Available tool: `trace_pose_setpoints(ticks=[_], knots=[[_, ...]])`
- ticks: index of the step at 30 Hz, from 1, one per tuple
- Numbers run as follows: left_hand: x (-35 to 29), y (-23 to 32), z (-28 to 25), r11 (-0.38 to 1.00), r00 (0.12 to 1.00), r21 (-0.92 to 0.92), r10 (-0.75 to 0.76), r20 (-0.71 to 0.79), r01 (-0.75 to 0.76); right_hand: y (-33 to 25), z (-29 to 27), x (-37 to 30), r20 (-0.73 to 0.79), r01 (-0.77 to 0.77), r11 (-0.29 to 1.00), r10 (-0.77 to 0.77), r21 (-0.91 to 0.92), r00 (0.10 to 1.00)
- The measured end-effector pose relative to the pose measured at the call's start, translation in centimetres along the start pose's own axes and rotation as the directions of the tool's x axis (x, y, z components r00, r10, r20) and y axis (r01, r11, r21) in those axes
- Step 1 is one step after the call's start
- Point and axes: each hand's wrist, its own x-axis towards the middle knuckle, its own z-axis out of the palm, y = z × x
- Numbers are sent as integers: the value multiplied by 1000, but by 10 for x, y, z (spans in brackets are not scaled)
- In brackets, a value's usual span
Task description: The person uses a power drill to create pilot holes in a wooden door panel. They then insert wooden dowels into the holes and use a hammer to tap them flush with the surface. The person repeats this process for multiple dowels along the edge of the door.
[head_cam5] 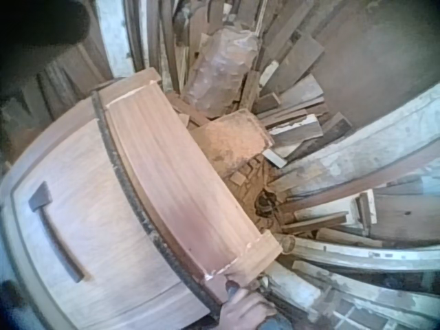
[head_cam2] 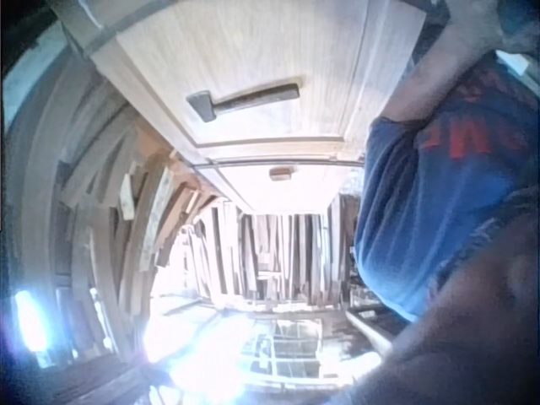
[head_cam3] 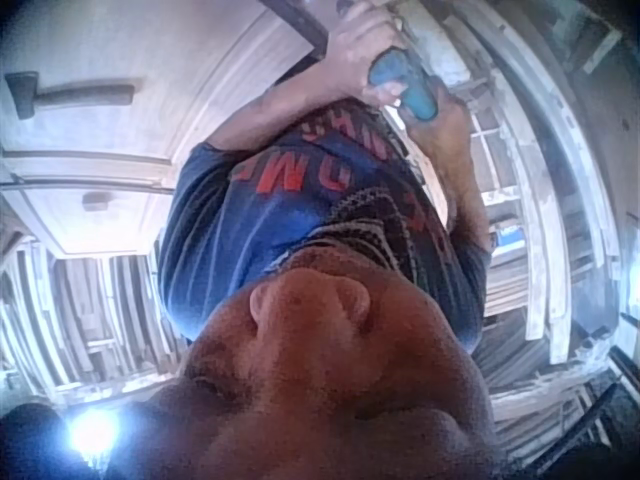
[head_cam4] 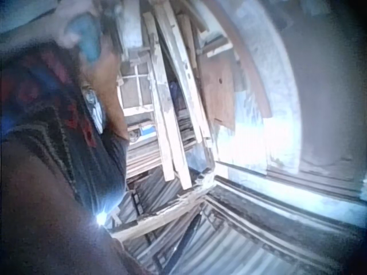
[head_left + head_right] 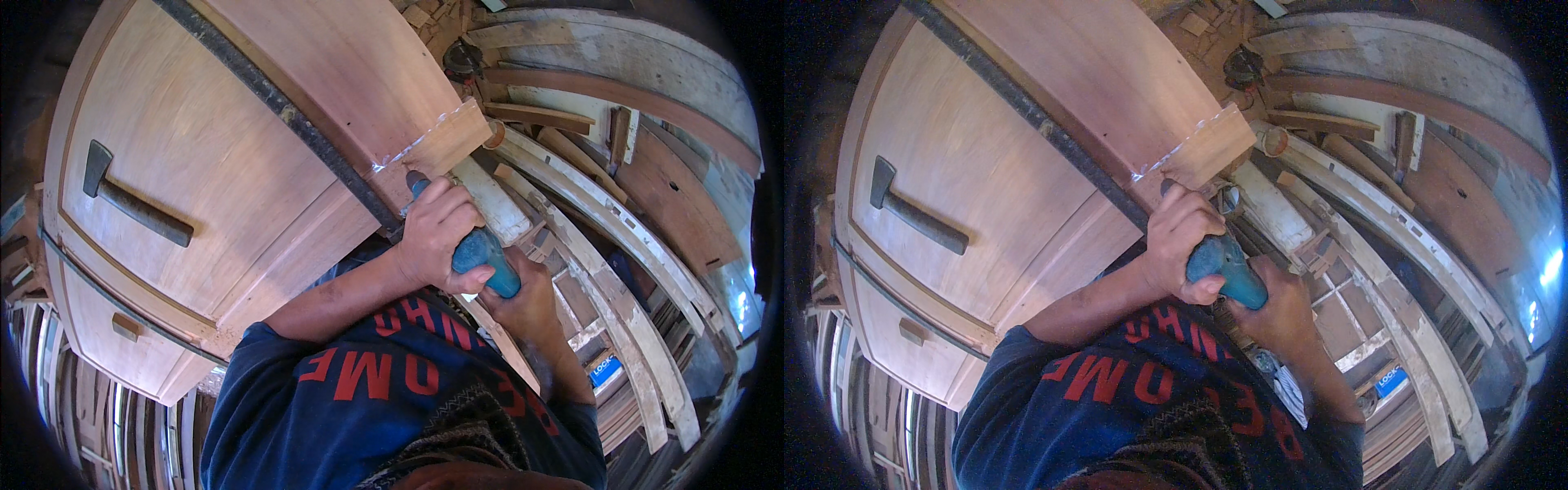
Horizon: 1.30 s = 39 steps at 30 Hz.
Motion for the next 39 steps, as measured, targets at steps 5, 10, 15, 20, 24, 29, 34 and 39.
trace_pose_setpoints(ticks=[5, 10, 15, 20, 24, 29, 34, 39], knots=[[-1, -4, 1, 1000, 1000, -13, -4, -5, 4, 0, -4, 4, 14, 9, 997, -8, -75, 1000], [-4, -13, 1, 1000, 1000, -19, 3, -11, -4, -1, -6, 12, 24, 11, 995, -9, -100, 1000], [-4, -16, 2, 1000, 1000, -22, -17, -21, 17, -3, -7, 17, 8, 10, 997, -10, -73, 1000], [-4, -22, 0, 1000, 999, -28, 3, -33, -4, -2, -4, 21, 19, 8, 996, -6, -90, 1000], [-4, -25, -1, 1000, 1000, -15, -8, -6, 8, 3, 0, 24, -3, 15, 994, -15, -104, 1000], [-6, -31, -1, 1000, 1000, -21, -2, 8, 2, 7, 4, 26, 26, -15, 996, 17, -84, 1000], [-11, -35, 3, 1000, 1000, -21, 15, 2, -15, 8, 6, 26, -9, -8, 997, 7, -76, 1000], [-13, -35, 8, 999, 1000, -47, 20, -2, -20, 19, 11, 25, -15, 19, 995, -21, -101, 1000]])
